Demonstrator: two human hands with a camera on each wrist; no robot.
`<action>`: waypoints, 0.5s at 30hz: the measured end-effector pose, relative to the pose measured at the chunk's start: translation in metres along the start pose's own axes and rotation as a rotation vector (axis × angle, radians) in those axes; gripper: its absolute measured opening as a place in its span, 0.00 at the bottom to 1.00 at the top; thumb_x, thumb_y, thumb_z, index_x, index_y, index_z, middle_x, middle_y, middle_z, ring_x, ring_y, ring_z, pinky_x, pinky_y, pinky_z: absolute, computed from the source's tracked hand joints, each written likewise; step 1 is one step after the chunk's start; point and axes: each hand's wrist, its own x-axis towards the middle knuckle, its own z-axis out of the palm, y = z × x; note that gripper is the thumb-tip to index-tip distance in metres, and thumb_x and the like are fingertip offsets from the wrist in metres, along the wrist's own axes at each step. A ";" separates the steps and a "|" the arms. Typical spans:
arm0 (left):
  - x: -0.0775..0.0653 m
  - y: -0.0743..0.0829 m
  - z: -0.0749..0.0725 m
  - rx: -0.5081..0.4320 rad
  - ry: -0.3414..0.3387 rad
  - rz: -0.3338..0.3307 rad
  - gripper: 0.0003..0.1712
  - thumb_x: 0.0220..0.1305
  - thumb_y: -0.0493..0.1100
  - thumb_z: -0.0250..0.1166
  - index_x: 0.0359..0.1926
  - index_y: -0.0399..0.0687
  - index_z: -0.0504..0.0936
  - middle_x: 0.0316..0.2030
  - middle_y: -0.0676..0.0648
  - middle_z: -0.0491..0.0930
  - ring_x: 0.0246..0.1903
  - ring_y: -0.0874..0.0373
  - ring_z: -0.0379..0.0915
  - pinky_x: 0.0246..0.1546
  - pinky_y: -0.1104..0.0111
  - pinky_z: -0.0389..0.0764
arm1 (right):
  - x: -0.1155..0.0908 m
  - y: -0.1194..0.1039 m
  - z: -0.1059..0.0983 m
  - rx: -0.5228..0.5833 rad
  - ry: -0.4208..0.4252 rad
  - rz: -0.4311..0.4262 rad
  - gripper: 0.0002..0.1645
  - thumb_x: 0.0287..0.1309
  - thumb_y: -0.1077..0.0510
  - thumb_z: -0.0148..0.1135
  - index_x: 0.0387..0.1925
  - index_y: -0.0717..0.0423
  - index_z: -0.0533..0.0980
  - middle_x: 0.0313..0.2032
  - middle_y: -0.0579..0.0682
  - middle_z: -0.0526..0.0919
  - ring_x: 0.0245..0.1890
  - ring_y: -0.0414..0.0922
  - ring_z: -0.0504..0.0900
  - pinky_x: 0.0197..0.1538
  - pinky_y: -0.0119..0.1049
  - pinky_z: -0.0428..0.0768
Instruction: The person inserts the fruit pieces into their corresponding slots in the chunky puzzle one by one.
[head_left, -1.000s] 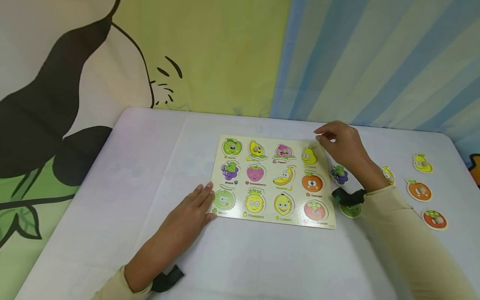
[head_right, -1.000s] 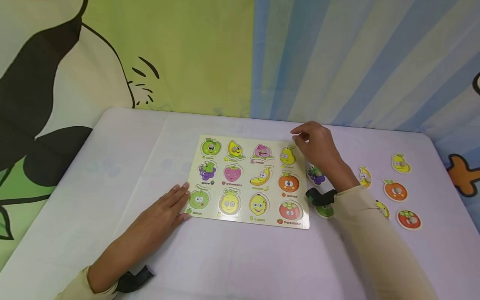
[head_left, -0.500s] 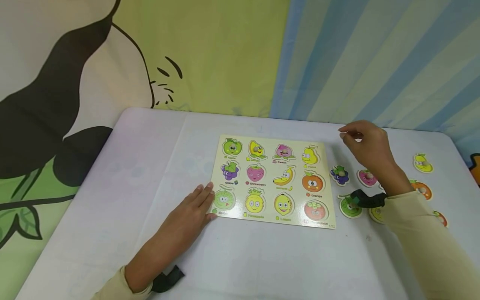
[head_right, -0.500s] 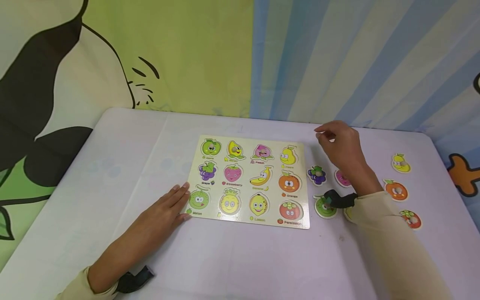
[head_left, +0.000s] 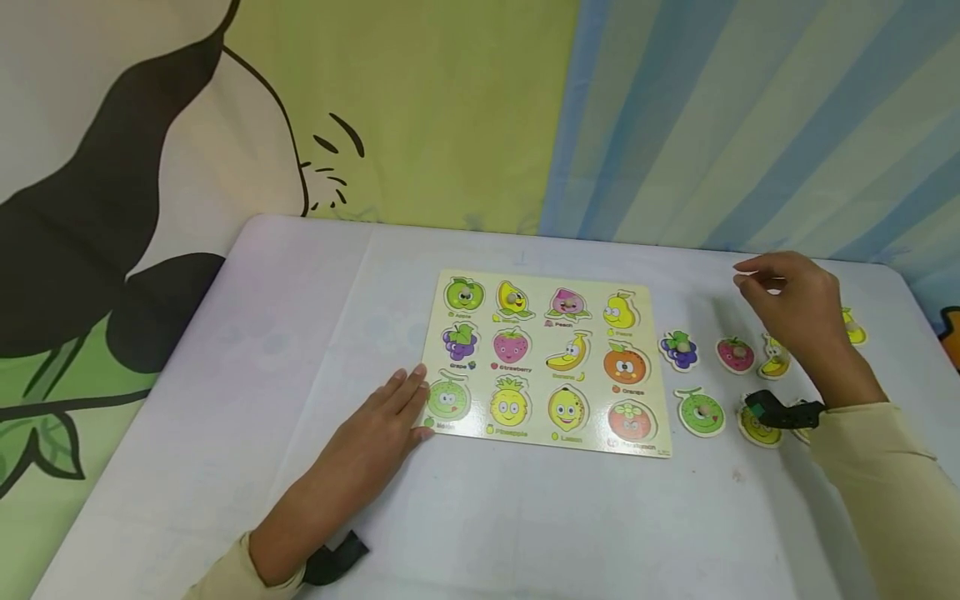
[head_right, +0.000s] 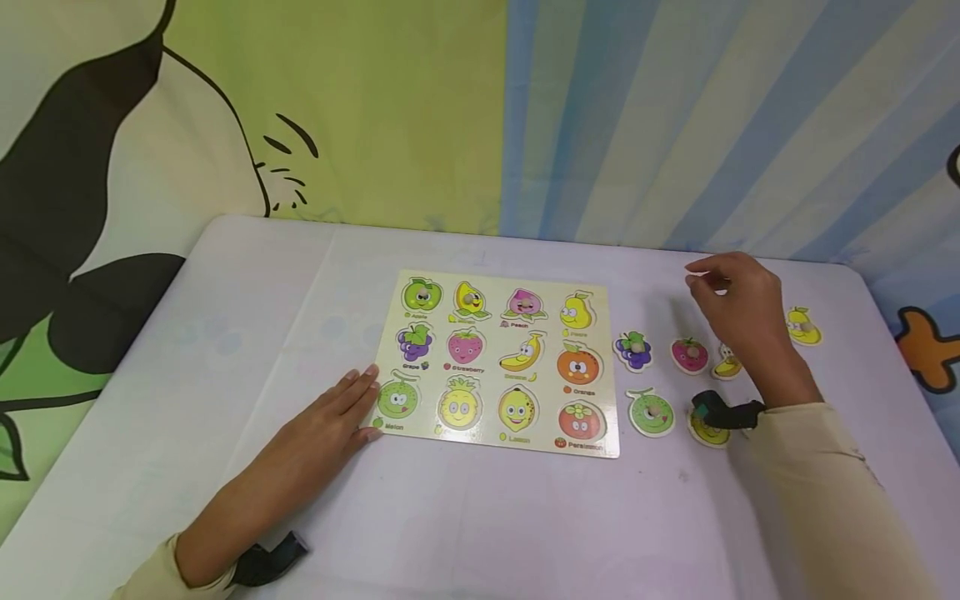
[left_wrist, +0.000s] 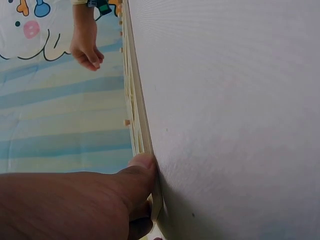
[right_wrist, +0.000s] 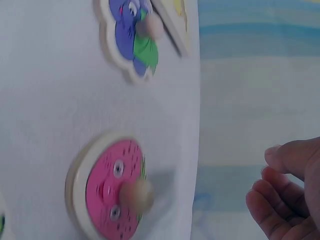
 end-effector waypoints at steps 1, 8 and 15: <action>0.000 0.000 0.000 0.002 0.003 0.002 0.34 0.61 0.45 0.70 0.63 0.30 0.72 0.67 0.37 0.65 0.67 0.39 0.59 0.62 0.55 0.68 | -0.001 0.004 -0.002 -0.005 0.001 0.004 0.16 0.68 0.58 0.56 0.50 0.65 0.79 0.49 0.64 0.75 0.49 0.64 0.77 0.37 0.31 0.69; 0.000 0.000 0.001 0.006 0.008 0.008 0.35 0.60 0.45 0.70 0.63 0.30 0.72 0.67 0.36 0.66 0.66 0.38 0.59 0.62 0.54 0.68 | -0.008 0.028 -0.012 -0.038 0.014 0.070 0.18 0.68 0.57 0.54 0.51 0.65 0.79 0.49 0.64 0.76 0.49 0.63 0.75 0.35 0.25 0.64; 0.000 -0.001 0.001 0.002 0.009 0.007 0.34 0.61 0.45 0.70 0.63 0.30 0.72 0.67 0.36 0.65 0.66 0.38 0.59 0.62 0.54 0.68 | -0.011 0.042 -0.016 -0.066 0.016 0.122 0.20 0.69 0.56 0.52 0.53 0.66 0.78 0.51 0.66 0.75 0.51 0.66 0.74 0.35 0.30 0.69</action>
